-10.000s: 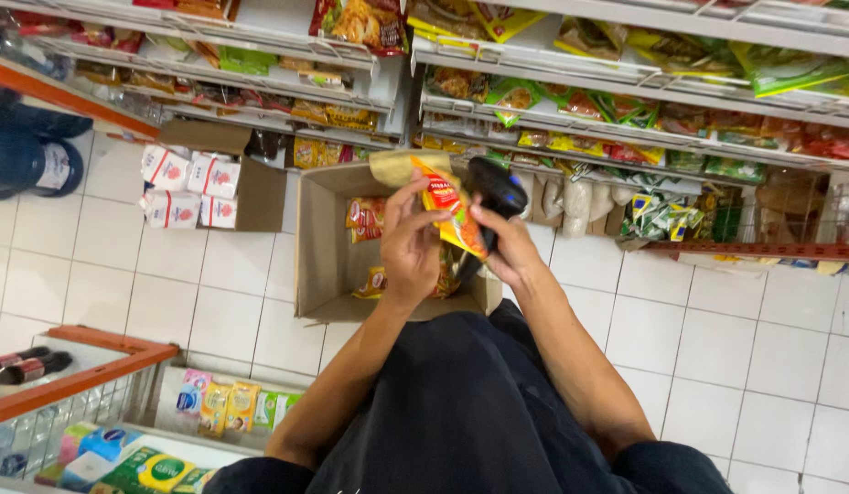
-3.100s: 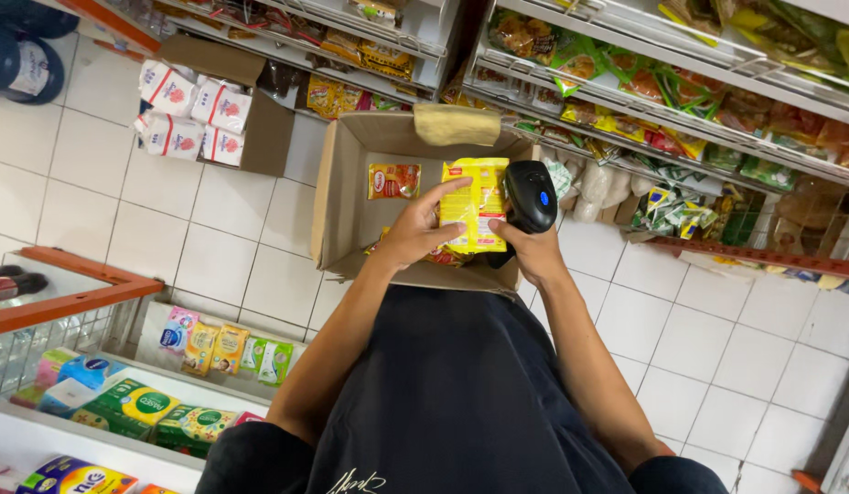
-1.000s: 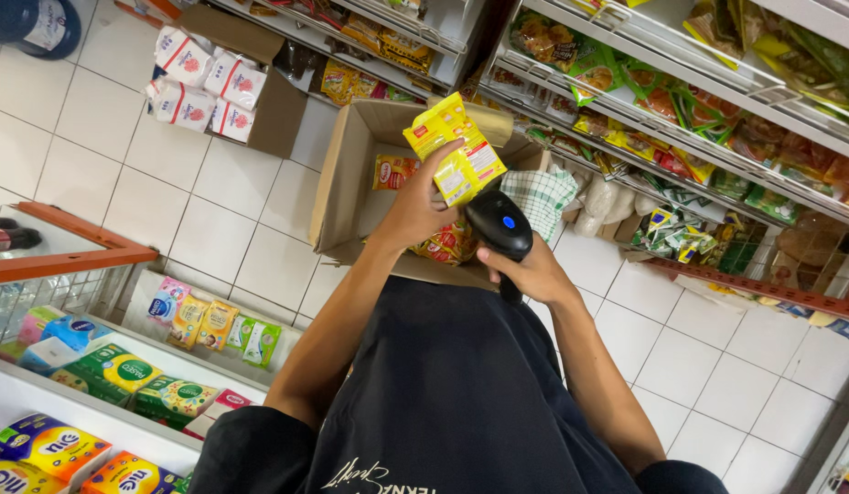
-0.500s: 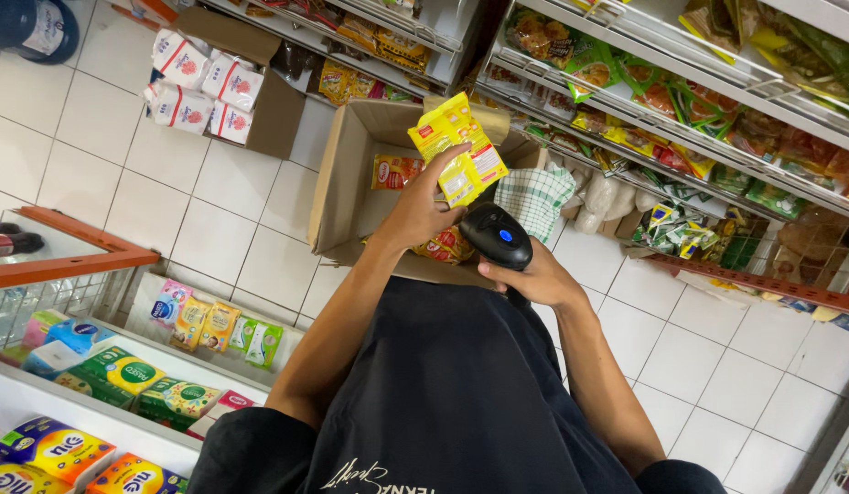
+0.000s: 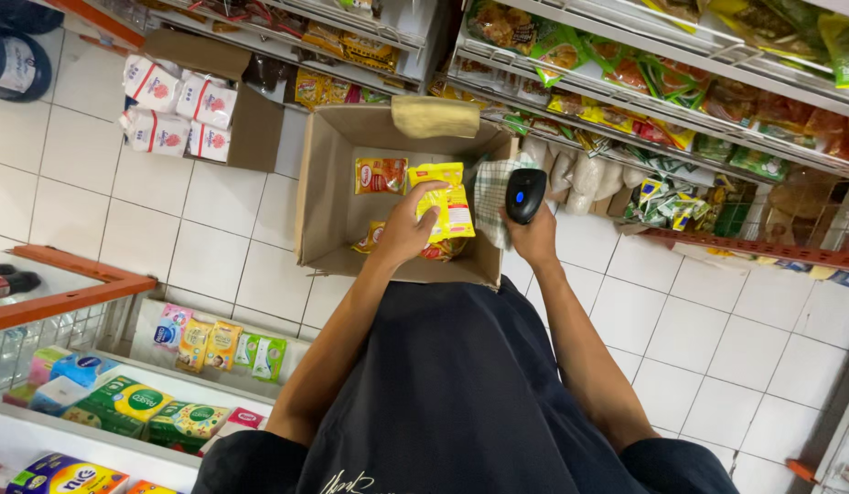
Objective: The person scans seasoning packets with a handheld barcode scanner and places them into a cardboard box on the floor.
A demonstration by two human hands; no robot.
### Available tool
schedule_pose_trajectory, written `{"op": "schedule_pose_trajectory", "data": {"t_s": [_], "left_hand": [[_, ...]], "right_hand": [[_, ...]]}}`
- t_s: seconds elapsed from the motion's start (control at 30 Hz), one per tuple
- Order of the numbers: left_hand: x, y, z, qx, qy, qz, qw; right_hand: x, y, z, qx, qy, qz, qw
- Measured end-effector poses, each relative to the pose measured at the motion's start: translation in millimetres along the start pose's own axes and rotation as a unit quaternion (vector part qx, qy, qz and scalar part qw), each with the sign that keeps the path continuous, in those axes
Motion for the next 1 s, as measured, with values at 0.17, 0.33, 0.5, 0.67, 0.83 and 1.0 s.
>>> {"op": "schedule_pose_trajectory", "data": {"t_s": [0.17, 0.33, 0.5, 0.67, 0.83, 1.0], "left_hand": [[-2, -7, 2, 0.045, 0.042, -0.009, 0.998], [-7, -8, -7, 0.014, 0.025, 0.015, 0.999], [-11, -31, -27, -0.145, -0.079, 0.069, 0.984], [-11, -22, -55, -0.169, -0.036, 0.121, 0.977], [-17, -11, -77, -0.164, 0.026, 0.134, 0.977], [-12, 5, -74, 0.039, -0.042, 0.098, 0.994]], "right_hand": [[8, 7, -5, -0.133, -0.125, -0.003, 0.983], [12, 29, 38, -0.389, -0.146, 0.014, 0.910], [12, 25, 85, -0.199, -0.086, 0.144, 0.966], [-8, 20, 111, -0.281, -0.060, 0.039, 0.957], [1, 22, 124, -0.156, -0.017, 0.068, 0.985], [11, 27, 114, -0.149, 0.050, 0.066, 0.985]]}}
Point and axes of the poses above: each hand's wrist, its own x-axis away from the middle knuckle, its own y-axis out of the back of the hand, z = x × y, the point moved 1 cm from there along -x, towards the middle knuckle
